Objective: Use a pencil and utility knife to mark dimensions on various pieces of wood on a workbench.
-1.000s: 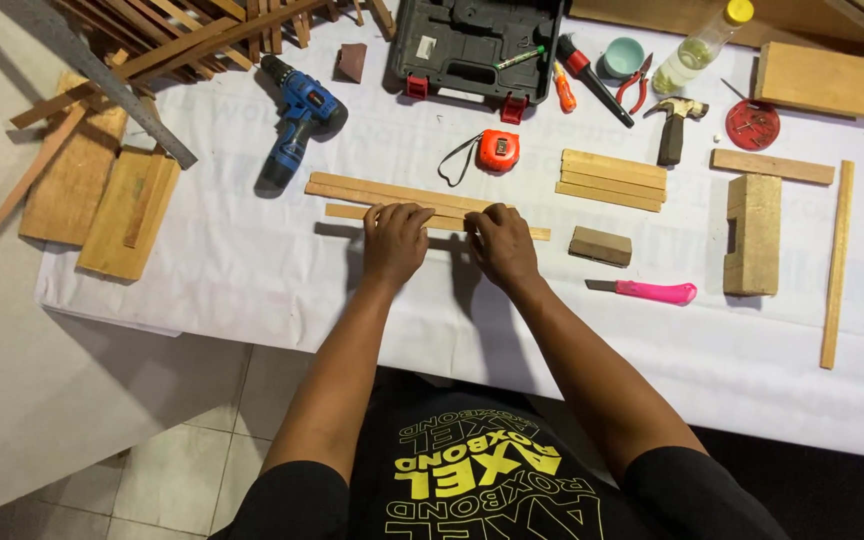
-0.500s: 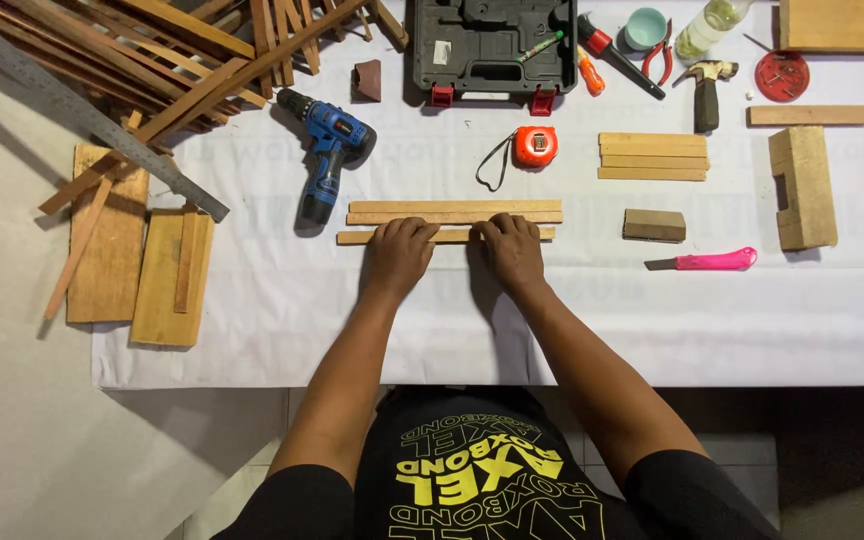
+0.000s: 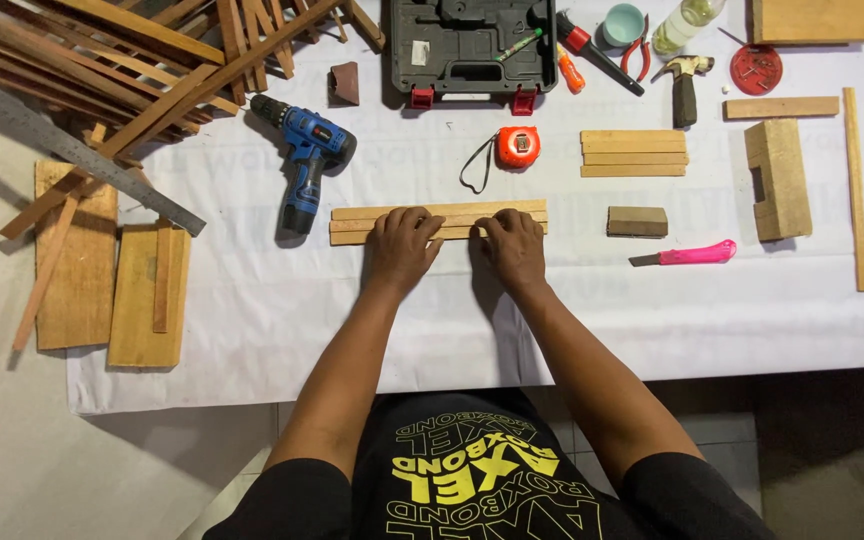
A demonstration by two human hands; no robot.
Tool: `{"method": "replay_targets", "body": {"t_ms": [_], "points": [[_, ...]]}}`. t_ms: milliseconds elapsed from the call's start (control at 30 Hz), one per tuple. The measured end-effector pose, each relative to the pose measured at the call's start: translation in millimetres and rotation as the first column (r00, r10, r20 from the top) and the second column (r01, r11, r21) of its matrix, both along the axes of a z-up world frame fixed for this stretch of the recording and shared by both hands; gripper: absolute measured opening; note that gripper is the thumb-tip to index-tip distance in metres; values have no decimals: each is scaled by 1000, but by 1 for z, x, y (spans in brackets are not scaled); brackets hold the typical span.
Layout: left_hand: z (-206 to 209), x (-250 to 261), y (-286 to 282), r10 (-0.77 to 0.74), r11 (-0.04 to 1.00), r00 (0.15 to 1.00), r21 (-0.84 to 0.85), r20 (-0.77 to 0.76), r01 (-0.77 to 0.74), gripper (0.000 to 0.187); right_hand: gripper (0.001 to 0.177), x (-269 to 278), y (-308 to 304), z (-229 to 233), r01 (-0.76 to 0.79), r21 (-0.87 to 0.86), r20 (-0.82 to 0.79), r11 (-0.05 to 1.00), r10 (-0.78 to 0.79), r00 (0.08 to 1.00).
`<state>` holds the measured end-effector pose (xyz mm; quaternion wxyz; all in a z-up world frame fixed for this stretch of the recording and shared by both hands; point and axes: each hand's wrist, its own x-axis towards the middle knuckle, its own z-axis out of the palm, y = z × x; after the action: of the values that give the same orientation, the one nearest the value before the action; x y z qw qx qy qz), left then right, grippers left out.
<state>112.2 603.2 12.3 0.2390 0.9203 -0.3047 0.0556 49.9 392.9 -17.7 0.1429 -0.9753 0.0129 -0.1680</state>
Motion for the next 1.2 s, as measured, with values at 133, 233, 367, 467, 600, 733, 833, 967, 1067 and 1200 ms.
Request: {"method": "replay_targets", "body": {"t_ms": [133,233,367,467,600,733,833,967,1067,1200], "points": [[8,1,-21,-50,999,998,-7,-42,50,36,23,-4,-20,1,51,20,36,998,-52,998],[2,2,-38,-97,994,995,-52,1,97,40,29,-5,-37,-6,208,97,23,973,-211,977],[-18,4,-56,-118,993,993,2,24,118,37,51,-3,-54,-19,279,204,-73,938,-270,960],[-21,4,-58,-136,990,991,39,-5,136,34,54,-2,-56,-24,308,222,-146,925,-281,949],[-27,7,-57,-138,990,990,18,-17,139,33,57,1,-55,-19,310,221,-153,925,-281,947],[-28,7,-56,-132,991,991,-11,24,133,33,56,3,-57,-27,333,239,-180,912,-295,938],[-25,7,-55,-132,991,991,-11,16,133,33,54,2,-57,-29,324,227,-181,918,-287,941],[-20,5,-54,-127,992,991,2,-35,127,32,57,3,-58,-29,332,227,-201,916,-290,936],[-19,8,-59,-125,992,992,14,-28,126,36,58,2,-57,-21,322,253,-178,912,-284,942],[-16,3,-78,-136,990,991,-19,16,137,42,56,-9,-66,1,296,252,-152,922,-264,953]]}}
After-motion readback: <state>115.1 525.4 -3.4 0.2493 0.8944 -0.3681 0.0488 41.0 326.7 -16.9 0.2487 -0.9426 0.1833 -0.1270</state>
